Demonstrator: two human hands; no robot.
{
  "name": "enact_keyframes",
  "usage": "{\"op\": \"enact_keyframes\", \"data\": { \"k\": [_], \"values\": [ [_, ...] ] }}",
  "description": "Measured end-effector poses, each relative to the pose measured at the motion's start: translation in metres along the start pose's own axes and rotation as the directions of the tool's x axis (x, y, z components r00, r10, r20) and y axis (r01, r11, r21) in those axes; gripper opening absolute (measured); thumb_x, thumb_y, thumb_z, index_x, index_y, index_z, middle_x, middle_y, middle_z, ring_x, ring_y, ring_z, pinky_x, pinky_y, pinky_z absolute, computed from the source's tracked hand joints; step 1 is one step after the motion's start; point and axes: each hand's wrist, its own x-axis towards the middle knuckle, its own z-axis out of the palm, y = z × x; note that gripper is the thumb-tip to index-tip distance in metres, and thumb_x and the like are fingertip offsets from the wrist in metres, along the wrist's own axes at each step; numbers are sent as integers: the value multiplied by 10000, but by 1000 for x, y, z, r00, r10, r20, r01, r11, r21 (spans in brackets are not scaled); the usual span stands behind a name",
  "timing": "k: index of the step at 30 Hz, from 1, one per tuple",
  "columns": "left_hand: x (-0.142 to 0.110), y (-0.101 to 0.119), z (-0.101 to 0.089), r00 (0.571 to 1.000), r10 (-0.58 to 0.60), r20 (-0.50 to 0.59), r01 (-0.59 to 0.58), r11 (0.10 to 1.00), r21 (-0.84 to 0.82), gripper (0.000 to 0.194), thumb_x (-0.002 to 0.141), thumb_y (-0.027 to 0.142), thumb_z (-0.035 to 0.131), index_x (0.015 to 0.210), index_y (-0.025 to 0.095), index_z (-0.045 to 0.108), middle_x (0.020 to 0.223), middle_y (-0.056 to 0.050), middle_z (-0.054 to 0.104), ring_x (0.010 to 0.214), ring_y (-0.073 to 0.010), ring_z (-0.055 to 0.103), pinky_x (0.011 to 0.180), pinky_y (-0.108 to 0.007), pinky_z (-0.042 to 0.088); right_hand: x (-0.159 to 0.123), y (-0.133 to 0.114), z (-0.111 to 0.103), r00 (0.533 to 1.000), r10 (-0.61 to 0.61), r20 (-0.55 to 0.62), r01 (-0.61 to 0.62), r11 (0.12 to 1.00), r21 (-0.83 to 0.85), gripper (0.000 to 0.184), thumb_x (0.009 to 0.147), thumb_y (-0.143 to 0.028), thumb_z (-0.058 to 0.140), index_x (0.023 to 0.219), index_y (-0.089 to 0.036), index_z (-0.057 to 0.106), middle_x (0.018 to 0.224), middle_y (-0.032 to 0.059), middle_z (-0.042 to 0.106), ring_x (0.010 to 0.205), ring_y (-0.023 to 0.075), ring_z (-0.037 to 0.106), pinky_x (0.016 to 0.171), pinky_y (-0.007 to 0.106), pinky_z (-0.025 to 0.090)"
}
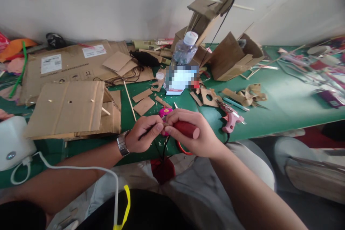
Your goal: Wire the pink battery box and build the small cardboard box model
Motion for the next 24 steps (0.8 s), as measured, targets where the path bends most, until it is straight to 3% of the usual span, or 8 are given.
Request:
{"op": "enact_keyframes", "data": {
  "k": [3,9,16,20,24],
  "values": [
    [-1,-1,0,1000,-13,23,13,1000,-12,322,1091,360,498,872,169,638,721,-13,642,622,-108,544,590,-227,404,1,0,-1,999,24,-26,-24,1000,-9,128,978,-244,704,864,-191,685,865,41,700,798,175,644,766,334,553],
    [2,-2,-1,997,-6,76,7,1000,-9,365,1080,330,497,779,166,624,654,7,578,601,-105,522,589,-232,393,-1,4,-1,1000,-2,8,2,1000,-6,89,966,-215,706,888,-188,674,888,46,701,811,179,639,782,342,559],
    [0,-4,-1,996,28,85,-33,998,52,436,1063,275,457,641,177,509,580,19,499,541,-99,470,552,-254,350,-1,6,4,998,-43,50,46,998,-51,63,934,-153,713,893,-183,676,918,51,714,830,172,661,799,327,565],
    [-2,-4,-1,996,-13,-89,20,996,86,452,1058,277,463,617,184,486,556,26,477,519,-97,441,544,-271,330,-1,2,2,990,-124,-60,119,990,-75,28,937,-150,709,942,-176,700,943,73,726,889,194,691,833,345,582],
    [1,-4,1,951,-129,-280,147,988,45,460,1059,318,465,618,193,503,557,25,468,524,-111,429,536,-287,324,-4,-6,-2,916,-296,-270,289,955,-66,89,903,-84,670,897,-168,697,907,80,730,855,188,715,801,328,601]
  ]
}}
